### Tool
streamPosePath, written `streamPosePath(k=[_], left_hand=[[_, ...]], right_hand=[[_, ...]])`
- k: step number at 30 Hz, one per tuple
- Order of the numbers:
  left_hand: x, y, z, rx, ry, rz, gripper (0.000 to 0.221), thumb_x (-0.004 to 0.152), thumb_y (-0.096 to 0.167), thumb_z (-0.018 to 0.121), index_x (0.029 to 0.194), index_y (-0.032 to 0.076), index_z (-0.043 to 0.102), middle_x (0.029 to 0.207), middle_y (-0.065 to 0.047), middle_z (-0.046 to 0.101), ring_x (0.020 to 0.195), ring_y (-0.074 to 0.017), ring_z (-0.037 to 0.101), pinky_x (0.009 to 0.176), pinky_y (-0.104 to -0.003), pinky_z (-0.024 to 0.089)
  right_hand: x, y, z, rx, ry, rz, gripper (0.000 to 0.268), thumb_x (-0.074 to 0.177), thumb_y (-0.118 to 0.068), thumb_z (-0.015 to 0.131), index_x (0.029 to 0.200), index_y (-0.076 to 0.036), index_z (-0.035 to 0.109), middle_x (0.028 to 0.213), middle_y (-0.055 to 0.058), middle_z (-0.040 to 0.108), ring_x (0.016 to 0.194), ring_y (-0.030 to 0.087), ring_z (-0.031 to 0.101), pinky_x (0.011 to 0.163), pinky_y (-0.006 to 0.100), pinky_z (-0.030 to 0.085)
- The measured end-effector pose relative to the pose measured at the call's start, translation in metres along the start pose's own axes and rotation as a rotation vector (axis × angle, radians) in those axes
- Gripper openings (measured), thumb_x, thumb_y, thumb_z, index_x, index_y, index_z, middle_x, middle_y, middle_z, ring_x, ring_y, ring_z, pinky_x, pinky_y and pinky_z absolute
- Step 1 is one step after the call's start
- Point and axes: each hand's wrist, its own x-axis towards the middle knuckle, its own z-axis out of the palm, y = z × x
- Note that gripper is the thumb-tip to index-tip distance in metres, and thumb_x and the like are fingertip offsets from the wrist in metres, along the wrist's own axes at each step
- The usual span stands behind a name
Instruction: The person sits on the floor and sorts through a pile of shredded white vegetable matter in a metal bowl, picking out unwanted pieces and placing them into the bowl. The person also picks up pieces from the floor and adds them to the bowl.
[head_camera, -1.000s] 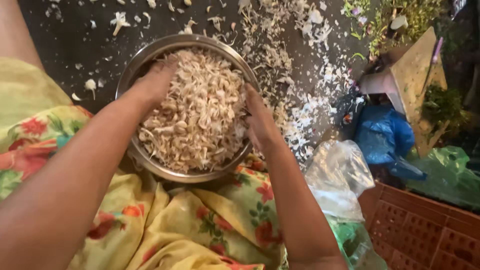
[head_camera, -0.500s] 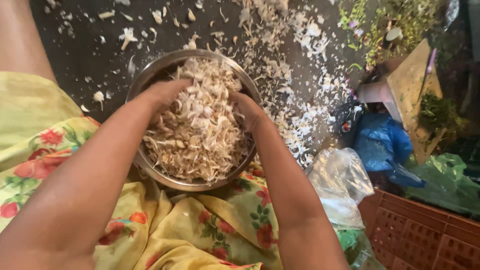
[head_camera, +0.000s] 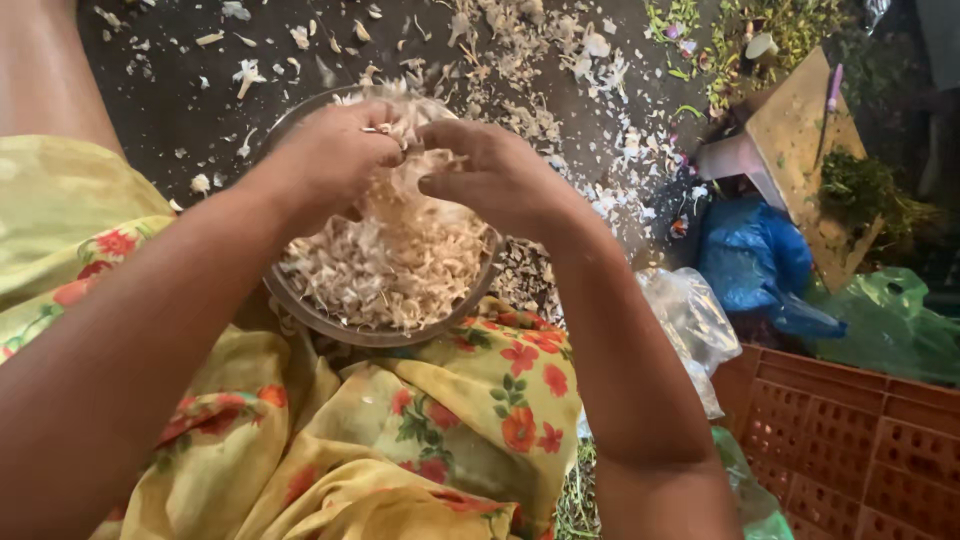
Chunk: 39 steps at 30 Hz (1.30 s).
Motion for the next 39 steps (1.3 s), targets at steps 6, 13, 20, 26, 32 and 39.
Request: streamPosePath(k=[6, 13, 20, 26, 32, 39], left_hand=[[-0.047, -0.026, -0.006, 0.33, 0.075, 0.141, 0.06, 0.086, 0.022, 0.056, 0.145, 0.015, 0.056, 0.146, -0.018, 0.058, 0.121, -0.0296, 0.064, 0.105, -0.042, 0.049], [0.024, -0.086, 0.004, -0.294, 0.162, -0.486, 0.08, 0.1, 0.059, 0.044, 0.166, 0.026, 0.015, 0.17, -0.016, 0.022, 0.151, -0.0412, 0.029, 0.115, -0.068, 0.027], [0.092, -0.121, 0.006, -0.316, 0.033, -0.428, 0.088, 0.095, 0.077, 0.03, 0.162, 0.021, 0.015, 0.169, -0.013, 0.02, 0.154, -0.035, 0.025, 0.12, -0.057, 0.025], [0.085, -0.114, 0.007, -0.513, -0.078, -0.441, 0.065, 0.099, 0.055, 0.048, 0.14, 0.007, 0.062, 0.139, -0.024, 0.068, 0.115, -0.0359, 0.068, 0.091, -0.048, 0.057], [0.048, -0.077, 0.008, -0.451, -0.059, -0.389, 0.053, 0.097, 0.043, 0.058, 0.137, 0.01, 0.06, 0.145, -0.02, 0.061, 0.12, -0.0337, 0.064, 0.091, -0.054, 0.055], [0.014, -0.015, 0.009, 0.148, -0.027, -0.046, 0.043, 0.096, 0.029, 0.054, 0.137, 0.017, 0.059, 0.144, -0.012, 0.054, 0.125, -0.0377, 0.054, 0.093, -0.061, 0.048]], right_hand=[[-0.049, 0.029, 0.039, -0.393, 0.107, 0.177, 0.085, 0.084, -0.033, 0.082, 0.152, -0.005, 0.039, 0.156, 0.018, 0.043, 0.142, 0.03, 0.045, 0.116, 0.042, 0.036], [-0.009, 0.119, 0.12, 0.911, 0.354, 0.469, 0.101, 0.084, -0.046, 0.064, 0.162, -0.029, 0.002, 0.167, 0.006, 0.016, 0.144, 0.033, 0.035, 0.106, 0.062, 0.048], [0.06, 0.167, 0.121, 1.081, 0.427, 0.608, 0.077, 0.091, -0.067, 0.045, 0.155, -0.025, 0.037, 0.149, 0.014, 0.057, 0.128, 0.034, 0.059, 0.098, 0.053, 0.05], [0.074, 0.207, 0.121, 1.318, 0.251, 0.515, 0.06, 0.097, -0.053, 0.049, 0.13, -0.007, 0.066, 0.123, 0.014, 0.073, 0.107, 0.029, 0.072, 0.093, 0.047, 0.057], [0.073, 0.212, 0.117, 1.34, 0.149, 0.386, 0.05, 0.095, -0.042, 0.055, 0.126, -0.004, 0.068, 0.12, 0.016, 0.071, 0.1, 0.028, 0.072, 0.087, 0.043, 0.059], [0.046, 0.108, 0.071, 0.834, 0.169, 0.249, 0.048, 0.088, -0.024, 0.078, 0.127, 0.0, 0.062, 0.111, 0.016, 0.07, 0.088, 0.022, 0.07, 0.075, 0.037, 0.062]])
